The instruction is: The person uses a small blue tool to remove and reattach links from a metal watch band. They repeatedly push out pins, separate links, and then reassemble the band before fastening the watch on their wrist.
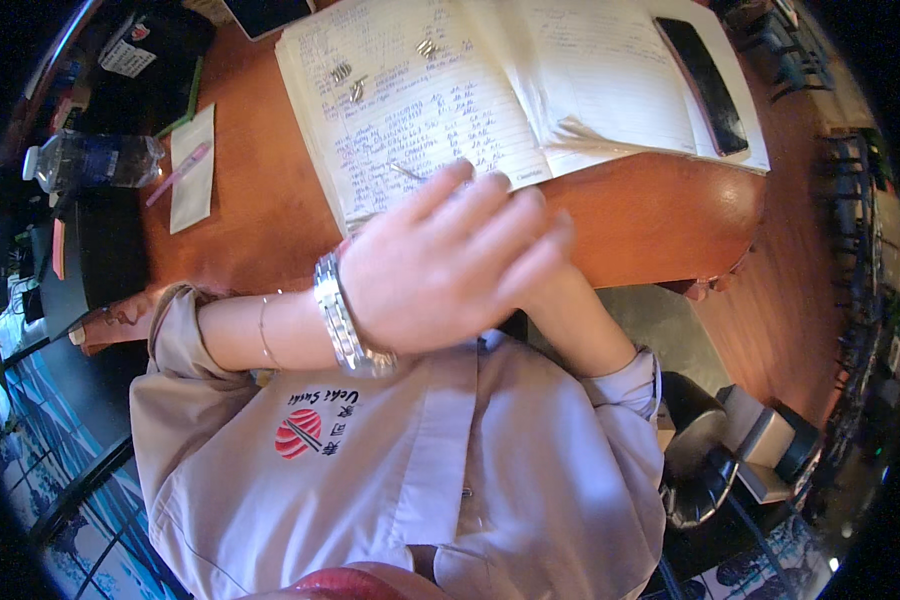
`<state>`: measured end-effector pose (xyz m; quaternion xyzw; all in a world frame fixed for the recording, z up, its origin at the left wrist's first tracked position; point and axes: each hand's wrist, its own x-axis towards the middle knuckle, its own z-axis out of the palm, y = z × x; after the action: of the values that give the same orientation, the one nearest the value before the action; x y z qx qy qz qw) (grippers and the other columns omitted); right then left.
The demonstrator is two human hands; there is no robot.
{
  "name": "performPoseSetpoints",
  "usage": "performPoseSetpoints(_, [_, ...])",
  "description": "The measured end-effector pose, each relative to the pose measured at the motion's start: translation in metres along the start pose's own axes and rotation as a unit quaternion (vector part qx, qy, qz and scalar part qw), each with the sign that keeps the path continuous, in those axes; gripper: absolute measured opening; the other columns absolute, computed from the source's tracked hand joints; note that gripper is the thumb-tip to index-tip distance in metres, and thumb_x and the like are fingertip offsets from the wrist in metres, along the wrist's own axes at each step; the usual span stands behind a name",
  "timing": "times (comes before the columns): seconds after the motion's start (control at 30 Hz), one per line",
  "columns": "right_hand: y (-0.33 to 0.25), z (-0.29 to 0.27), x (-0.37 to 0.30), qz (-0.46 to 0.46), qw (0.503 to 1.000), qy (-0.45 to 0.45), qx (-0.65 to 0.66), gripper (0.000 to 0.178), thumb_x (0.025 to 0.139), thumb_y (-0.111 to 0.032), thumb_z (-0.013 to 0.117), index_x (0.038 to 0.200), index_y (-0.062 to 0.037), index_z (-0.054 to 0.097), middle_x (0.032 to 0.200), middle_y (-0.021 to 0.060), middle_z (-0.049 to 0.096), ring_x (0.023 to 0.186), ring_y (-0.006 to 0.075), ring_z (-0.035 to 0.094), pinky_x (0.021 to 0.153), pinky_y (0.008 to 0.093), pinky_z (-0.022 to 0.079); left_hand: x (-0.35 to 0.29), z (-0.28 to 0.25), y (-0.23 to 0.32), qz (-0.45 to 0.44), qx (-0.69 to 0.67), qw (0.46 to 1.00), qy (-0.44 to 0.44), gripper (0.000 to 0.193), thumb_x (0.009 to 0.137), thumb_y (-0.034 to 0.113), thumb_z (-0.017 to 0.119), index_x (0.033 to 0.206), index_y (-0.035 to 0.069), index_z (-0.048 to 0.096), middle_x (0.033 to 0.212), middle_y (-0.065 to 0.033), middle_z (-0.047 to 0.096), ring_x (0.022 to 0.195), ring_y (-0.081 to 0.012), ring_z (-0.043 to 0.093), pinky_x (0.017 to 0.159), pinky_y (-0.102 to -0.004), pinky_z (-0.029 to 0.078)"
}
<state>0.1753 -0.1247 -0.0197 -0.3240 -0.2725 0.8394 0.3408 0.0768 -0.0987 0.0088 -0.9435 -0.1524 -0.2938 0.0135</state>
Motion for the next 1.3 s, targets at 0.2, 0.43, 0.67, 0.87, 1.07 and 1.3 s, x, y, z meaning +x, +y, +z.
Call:
performPoseSetpoints(0.2, [-0.003,-0.007,0.006,0.126,0.988,-0.076,-0.053,0.021,0.09,-0.015,0.054,0.102,0.0017,0.058,0.095,0.0111,0.066,0.088,0.0149,0.064,0.078,0.0252,0.05,-0.023,0.009,0.045,0.06,-0.035,0.996,0.048,0.031,0.068,0.019,0.053,0.095,0.004,0.056,0.093,-0.0099,0.057,0.089,-0.0223,0.056,0.083,-0.0351,0.043])
performPoseSetpoints(0.43, [0.04,0.019,-0.006,0.195,0.975,0.09,-0.062,0.023,0.092,-0.016,0.05,0.109,-0.0019,0.057,0.095,0.0077,0.062,0.091,0.0142,0.059,0.079,0.0248,0.046,-0.037,0.016,0.042,-0.037,-0.249,0.953,0.171,0.017,0.074,0.019,0.053,0.084,0.006,0.056,0.085,-0.0062,0.059,0.077,-0.0208,0.056,0.074,-0.0334,0.045])
performPoseSetpoints(0.67, [0.048,-0.018,-0.027,-0.045,0.989,-0.095,-0.104,0.035,0.094,-0.016,0.044,0.124,0.0015,0.046,0.123,0.015,0.049,0.117,0.0223,0.045,0.102,0.0312,0.029,-0.11,0.003,-0.001,-0.32,-0.425,0.802,0.271,0.021,0.093,0.011,0.038,0.095,-0.006,0.05,0.08,-0.014,0.058,0.064,-0.0144,0.055,0.061,-0.0257,0.044])
performPoseSetpoints(0.87, [0.069,-0.044,-0.045,-0.07,0.965,-0.167,0.192,0.035,0.091,-0.02,0.044,0.115,0.0045,0.051,0.116,0.0231,0.053,0.116,0.0285,0.046,0.101,0.0369,0.031,-0.106,-0.025,0.009,-0.521,-0.597,0.605,-0.078,0.026,0.095,0.012,0.041,0.102,-0.007,0.056,0.1,-0.0136,0.06,0.093,-0.0173,0.057,0.083,-0.0276,0.044])
performPoseSetpoints(1.07, [0.061,-0.066,-0.033,-0.084,0.937,-0.317,0.116,0.034,0.087,-0.014,0.045,0.114,0.0051,0.054,0.125,0.0231,0.048,0.122,0.0319,0.041,0.104,0.0386,0.026,-0.088,-0.027,0.003,-0.547,-0.605,0.57,-0.105,0.032,0.096,0.017,0.038,0.115,-0.006,0.051,0.113,-0.0147,0.057,0.102,-0.0173,0.056,0.089,-0.0281,0.043])
performPoseSetpoints(1.3, [0.113,-0.153,-0.122,-0.34,0.931,0.128,0.037,0.03,0.085,-0.02,0.053,0.105,0.0012,0.059,0.103,0.0171,0.063,0.091,0.0323,0.061,0.084,0.0452,0.046,-0.089,-0.026,0.005,-0.608,-0.578,0.538,-0.076,0.033,0.096,0.018,0.036,0.116,-0.006,0.049,0.109,-0.0175,0.058,0.094,-0.019,0.059,0.085,-0.0288,0.045])
